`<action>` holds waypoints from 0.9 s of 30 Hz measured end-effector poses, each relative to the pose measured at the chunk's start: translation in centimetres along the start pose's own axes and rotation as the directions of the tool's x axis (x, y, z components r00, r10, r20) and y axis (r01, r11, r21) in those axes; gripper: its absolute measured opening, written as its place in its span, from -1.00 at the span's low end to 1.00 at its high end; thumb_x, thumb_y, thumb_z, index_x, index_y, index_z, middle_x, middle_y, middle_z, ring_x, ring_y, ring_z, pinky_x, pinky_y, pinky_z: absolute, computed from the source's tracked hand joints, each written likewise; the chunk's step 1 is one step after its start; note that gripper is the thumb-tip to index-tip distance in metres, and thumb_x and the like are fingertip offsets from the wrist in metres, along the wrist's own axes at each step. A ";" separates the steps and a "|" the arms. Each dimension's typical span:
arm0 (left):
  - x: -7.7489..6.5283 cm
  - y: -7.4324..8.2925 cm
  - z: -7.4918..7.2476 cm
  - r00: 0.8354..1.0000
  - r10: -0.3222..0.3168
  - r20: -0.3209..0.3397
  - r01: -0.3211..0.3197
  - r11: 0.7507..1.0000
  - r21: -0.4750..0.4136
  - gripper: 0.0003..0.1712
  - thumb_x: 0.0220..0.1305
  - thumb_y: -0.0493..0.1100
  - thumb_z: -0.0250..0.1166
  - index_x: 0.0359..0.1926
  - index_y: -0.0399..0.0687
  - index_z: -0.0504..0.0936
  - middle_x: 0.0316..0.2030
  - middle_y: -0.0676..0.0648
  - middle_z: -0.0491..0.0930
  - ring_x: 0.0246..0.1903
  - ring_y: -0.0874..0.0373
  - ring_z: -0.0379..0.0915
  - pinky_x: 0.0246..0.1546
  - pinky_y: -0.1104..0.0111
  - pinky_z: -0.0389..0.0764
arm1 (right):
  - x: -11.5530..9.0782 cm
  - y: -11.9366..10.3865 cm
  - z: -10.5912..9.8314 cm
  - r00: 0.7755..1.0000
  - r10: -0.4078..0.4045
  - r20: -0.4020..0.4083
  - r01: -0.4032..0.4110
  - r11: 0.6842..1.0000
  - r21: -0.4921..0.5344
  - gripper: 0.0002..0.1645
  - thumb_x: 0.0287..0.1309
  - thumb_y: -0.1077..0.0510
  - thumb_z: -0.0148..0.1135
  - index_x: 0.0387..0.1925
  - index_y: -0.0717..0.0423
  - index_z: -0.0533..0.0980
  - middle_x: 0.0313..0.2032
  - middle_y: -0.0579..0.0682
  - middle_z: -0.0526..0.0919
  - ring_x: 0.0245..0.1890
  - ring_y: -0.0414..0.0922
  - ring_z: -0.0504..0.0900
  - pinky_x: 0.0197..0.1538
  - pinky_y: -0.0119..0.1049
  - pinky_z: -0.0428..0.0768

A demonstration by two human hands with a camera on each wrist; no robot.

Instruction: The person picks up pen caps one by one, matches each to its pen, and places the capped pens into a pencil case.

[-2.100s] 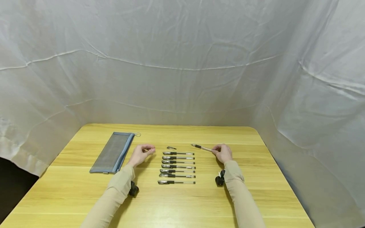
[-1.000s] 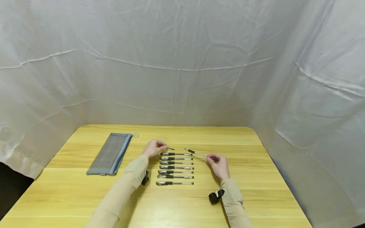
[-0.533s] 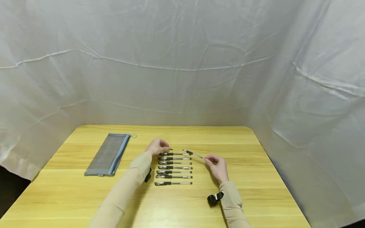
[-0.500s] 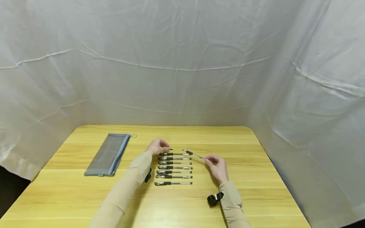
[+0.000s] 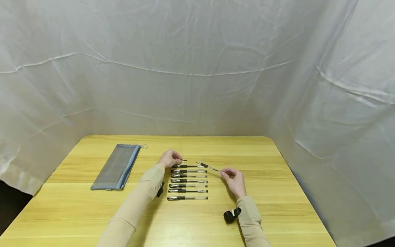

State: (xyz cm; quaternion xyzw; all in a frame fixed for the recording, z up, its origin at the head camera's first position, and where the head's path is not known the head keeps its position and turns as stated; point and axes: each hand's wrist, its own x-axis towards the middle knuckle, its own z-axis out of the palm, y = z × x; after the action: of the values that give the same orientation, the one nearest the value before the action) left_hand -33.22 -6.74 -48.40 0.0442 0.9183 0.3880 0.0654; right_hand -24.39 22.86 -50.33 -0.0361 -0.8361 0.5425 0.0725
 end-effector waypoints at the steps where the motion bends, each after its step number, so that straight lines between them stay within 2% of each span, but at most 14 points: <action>1: 0.0 0.0 0.0 1.000 0.000 -0.004 0.000 1.000 0.004 -0.92 0.24 -0.24 0.43 -0.25 -0.13 0.78 -0.28 -0.10 0.74 -0.23 0.06 0.61 -0.01 0.17 0.63 | 0.0 0.0 0.0 1.000 0.002 0.004 -0.002 1.000 -0.001 -0.72 0.24 0.22 0.37 -0.09 0.35 0.66 -0.18 0.20 0.76 -0.35 -0.40 0.57 -0.18 -0.58 0.52; 9: -0.3 0.0 -0.1 0.999 -0.029 -0.022 0.029 1.000 0.012 -0.90 0.31 -0.21 0.37 -0.25 -0.13 0.78 -0.22 -0.11 0.73 -0.18 0.04 0.59 0.03 0.16 0.62 | 0.1 -0.2 0.3 1.000 0.002 0.013 -0.002 1.000 0.007 -0.73 0.25 0.22 0.36 -0.09 0.34 0.67 -0.16 0.21 0.76 -0.33 -0.38 0.58 -0.17 -0.59 0.52; 16: -0.9 -0.1 -0.8 0.999 0.034 -0.036 -0.035 0.998 -0.053 -0.85 0.38 -0.22 0.30 -0.17 -0.21 0.74 -0.20 -0.17 0.71 -0.23 0.05 0.59 -0.14 0.25 0.64 | 0.4 -0.5 0.7 1.000 -0.011 0.017 0.011 1.000 -0.003 -0.76 0.26 0.24 0.34 -0.10 0.33 0.67 -0.15 0.23 0.75 -0.32 -0.39 0.57 -0.18 -0.58 0.51; 19: -1.3 -0.2 -1.1 0.997 0.061 -0.039 -0.065 0.994 -0.093 -0.84 0.39 -0.22 0.28 -0.14 -0.23 0.71 -0.22 -0.19 0.70 -0.26 0.07 0.57 -0.19 0.29 0.63 | 0.6 -0.6 1.0 1.000 -0.015 0.018 0.015 1.000 0.004 -0.77 0.25 0.26 0.35 -0.11 0.33 0.67 -0.15 0.24 0.75 -0.32 -0.39 0.57 -0.18 -0.58 0.52; 22: -1.9 -0.3 -1.4 0.995 0.088 -0.036 -0.093 0.985 -0.146 -0.83 0.38 -0.24 0.28 -0.11 -0.24 0.70 -0.22 -0.19 0.70 -0.26 0.10 0.56 -0.15 0.32 0.62 | 0.8 -0.8 1.4 1.000 -0.009 0.024 0.009 1.000 0.023 -0.77 0.24 0.27 0.35 -0.10 0.33 0.68 -0.16 0.23 0.75 -0.32 -0.38 0.58 -0.19 -0.58 0.53; 25: -2.5 -0.4 -1.4 0.992 0.121 -0.029 -0.124 0.965 -0.230 -0.81 0.35 -0.27 0.30 -0.08 -0.26 0.70 -0.20 -0.20 0.71 -0.23 0.09 0.58 -0.08 0.28 0.63 | 1.1 -0.9 1.7 0.999 0.008 0.044 -0.011 0.998 0.054 -0.75 0.24 0.27 0.35 -0.08 0.32 0.67 -0.17 0.18 0.76 -0.33 -0.36 0.58 -0.24 -0.55 0.55; 27: -2.9 -0.6 -1.4 0.990 0.139 -0.018 -0.138 0.943 -0.303 -0.79 0.34 -0.29 0.30 -0.05 -0.28 0.69 -0.18 -0.24 0.72 -0.21 0.03 0.62 -0.04 0.23 0.66 | 1.2 -1.1 1.9 0.998 0.014 0.063 -0.019 0.997 0.076 -0.73 0.23 0.27 0.36 -0.06 0.33 0.66 -0.17 0.16 0.75 -0.34 -0.33 0.57 -0.29 -0.53 0.56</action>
State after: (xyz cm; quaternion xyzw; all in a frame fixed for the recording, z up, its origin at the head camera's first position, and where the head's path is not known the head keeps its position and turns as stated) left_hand -30.61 -8.52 -47.60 0.0985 0.8424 0.5277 0.0455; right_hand -25.88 20.85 -50.04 -0.0233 -0.8162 0.5757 0.0433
